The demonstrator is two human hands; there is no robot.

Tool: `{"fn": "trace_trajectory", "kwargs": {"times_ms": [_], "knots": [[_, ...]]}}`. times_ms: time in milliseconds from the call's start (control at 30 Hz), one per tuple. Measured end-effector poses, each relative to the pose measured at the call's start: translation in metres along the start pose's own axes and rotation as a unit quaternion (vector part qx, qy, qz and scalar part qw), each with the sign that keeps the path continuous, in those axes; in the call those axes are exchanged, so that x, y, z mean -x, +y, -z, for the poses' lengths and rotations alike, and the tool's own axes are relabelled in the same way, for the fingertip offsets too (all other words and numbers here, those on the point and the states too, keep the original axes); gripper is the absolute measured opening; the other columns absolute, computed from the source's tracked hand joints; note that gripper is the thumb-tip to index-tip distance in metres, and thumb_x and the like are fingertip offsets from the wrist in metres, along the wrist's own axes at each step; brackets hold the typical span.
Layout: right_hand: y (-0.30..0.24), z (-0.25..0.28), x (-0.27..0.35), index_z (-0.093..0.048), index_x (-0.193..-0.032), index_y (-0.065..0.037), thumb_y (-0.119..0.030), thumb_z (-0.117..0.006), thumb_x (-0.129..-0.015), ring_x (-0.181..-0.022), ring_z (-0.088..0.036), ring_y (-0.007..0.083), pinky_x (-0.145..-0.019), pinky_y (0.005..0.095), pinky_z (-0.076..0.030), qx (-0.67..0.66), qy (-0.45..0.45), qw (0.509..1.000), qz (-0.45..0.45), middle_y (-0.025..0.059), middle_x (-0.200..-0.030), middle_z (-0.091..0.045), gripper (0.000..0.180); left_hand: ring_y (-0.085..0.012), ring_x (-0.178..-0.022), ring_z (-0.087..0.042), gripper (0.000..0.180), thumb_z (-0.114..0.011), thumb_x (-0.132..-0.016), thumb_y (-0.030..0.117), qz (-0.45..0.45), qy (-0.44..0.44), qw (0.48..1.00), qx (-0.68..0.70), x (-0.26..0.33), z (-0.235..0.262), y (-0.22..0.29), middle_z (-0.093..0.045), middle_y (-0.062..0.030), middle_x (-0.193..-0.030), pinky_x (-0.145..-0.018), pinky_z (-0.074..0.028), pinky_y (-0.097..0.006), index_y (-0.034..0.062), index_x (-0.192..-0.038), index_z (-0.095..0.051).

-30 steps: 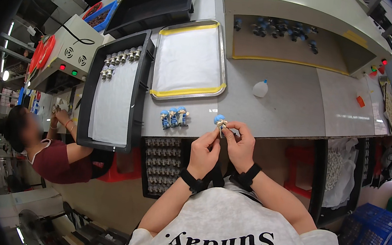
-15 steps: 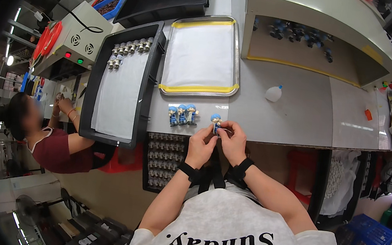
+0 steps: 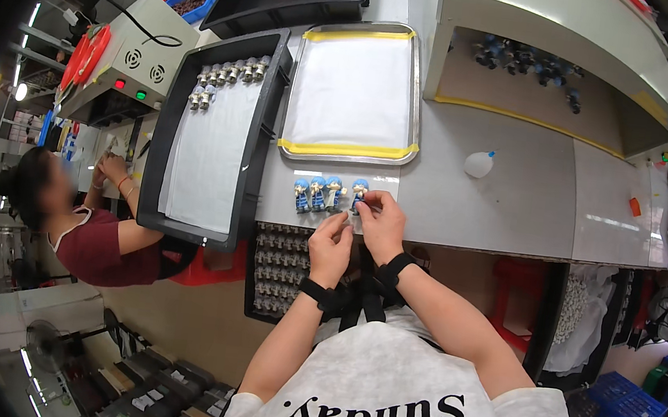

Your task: The person assembles small figurines at a workstation. They pick up a figurine, apply glue from a bottle to its parts, and press the pieces together. The person repeats this process for multiple figurines, placing the finished ones on a tray.

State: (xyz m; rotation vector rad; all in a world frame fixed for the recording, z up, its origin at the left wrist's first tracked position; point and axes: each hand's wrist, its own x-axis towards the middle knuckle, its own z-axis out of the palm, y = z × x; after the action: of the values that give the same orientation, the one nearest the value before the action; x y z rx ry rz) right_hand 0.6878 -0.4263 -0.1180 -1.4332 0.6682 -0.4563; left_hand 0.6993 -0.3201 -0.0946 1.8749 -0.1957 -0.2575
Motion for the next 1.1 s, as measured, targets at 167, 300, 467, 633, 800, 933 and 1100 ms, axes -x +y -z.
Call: {"fn": "trace_trajectory", "kwargs": {"times_ms": [167, 300, 467, 633, 800, 933, 1100], "knots": [[-0.015, 0.008, 0.004, -0.062, -0.1, 0.001, -0.005, -0.062, -0.082, -0.077, -0.066, 0.0208, -0.07, 0.0289, -0.052, 0.083, -0.042, 0.995, 0.037, 0.013, -0.089, -0.068, 0.02, -0.0186, -0.072, -0.063, 0.025, -0.058, -0.084, 0.004, -0.015, -0.034, 0.998, -0.055, 0.007, 0.007, 0.007, -0.063, -0.0156, -0.1, -0.064, -0.05, -0.027, -0.0059, -0.107, -0.061], [-0.028, 0.057, 0.024, -0.063, -0.101, 0.0, -0.004, -0.061, -0.081, -0.08, -0.064, 0.0205, -0.067, 0.0284, -0.052, 0.059, -0.042, 0.995, 0.065, 0.0132, -0.094, -0.066, 0.02, -0.0101, -0.071, -0.059, 0.026, -0.06, -0.088, 0.011, 0.073, -0.147, 0.986, 0.019, 0.015, 0.003, 0.021, -0.066, -0.0091, -0.084, -0.065, -0.048, -0.024, -0.0057, -0.108, -0.062], [-0.043, 0.168, 0.02, -0.064, -0.098, -0.002, -0.006, -0.063, -0.082, -0.078, -0.063, 0.0128, -0.062, 0.0251, -0.051, 0.119, 0.087, 0.986, 0.071, 0.0083, -0.091, -0.066, 0.017, -0.0099, -0.072, -0.06, 0.025, -0.06, -0.088, 0.009, 0.074, -0.221, 0.972, 0.028, 0.021, -0.016, 0.057, -0.066, -0.0076, -0.084, -0.066, -0.048, -0.022, -0.0055, -0.107, -0.063], [-0.076, 0.275, -0.081, -0.064, -0.098, -0.002, -0.005, -0.06, -0.081, -0.074, -0.064, 0.0171, -0.059, 0.027, -0.05, 0.258, 0.212, 0.927, 0.172, 0.011, -0.083, -0.067, 0.017, -0.0096, -0.07, -0.059, 0.023, -0.061, -0.086, 0.008, 0.043, -0.244, 0.969, -0.005, 0.025, -0.045, 0.086, -0.066, -0.008, -0.082, -0.064, -0.046, -0.022, -0.0052, -0.106, -0.064], [-0.095, 0.327, -0.234, -0.062, -0.103, -0.001, -0.005, -0.059, -0.08, -0.077, -0.064, 0.0235, -0.067, 0.0338, -0.051, 0.329, 0.205, 0.894, 0.226, 0.0144, -0.092, -0.066, 0.024, -0.0131, -0.076, -0.063, 0.024, -0.057, -0.086, 0.002, 0.063, -0.223, 0.972, -0.025, 0.037, -0.056, 0.091, -0.066, -0.0112, -0.086, -0.068, -0.049, -0.023, -0.0061, -0.108, -0.061], [-0.084, 0.361, -0.343, -0.061, -0.106, -0.002, -0.01, -0.059, -0.082, -0.081, -0.063, 0.0254, -0.071, 0.0366, -0.051, 0.444, 0.16, 0.864, 0.176, 0.0142, -0.096, -0.065, 0.026, -0.0141, -0.077, -0.064, 0.023, -0.058, -0.085, 0.001, 0.096, -0.177, 0.977, -0.067, 0.051, -0.055, 0.082, -0.066, -0.0116, -0.086, -0.069, -0.049, -0.023, -0.0061, -0.107, -0.062], [-0.054, 0.384, -0.407, -0.061, -0.107, -0.002, -0.011, -0.059, -0.083, -0.079, -0.063, 0.0245, -0.071, 0.0355, -0.051, 0.555, 0.123, 0.818, 0.088, 0.0129, -0.093, -0.065, 0.026, -0.0142, -0.066, -0.06, 0.021, -0.064, -0.084, 0.007, 0.134, -0.087, 0.982, -0.101, 0.073, -0.05, 0.058, -0.065, -0.0109, -0.08, -0.06, -0.046, -0.024, -0.0028, -0.103, -0.065]]}}
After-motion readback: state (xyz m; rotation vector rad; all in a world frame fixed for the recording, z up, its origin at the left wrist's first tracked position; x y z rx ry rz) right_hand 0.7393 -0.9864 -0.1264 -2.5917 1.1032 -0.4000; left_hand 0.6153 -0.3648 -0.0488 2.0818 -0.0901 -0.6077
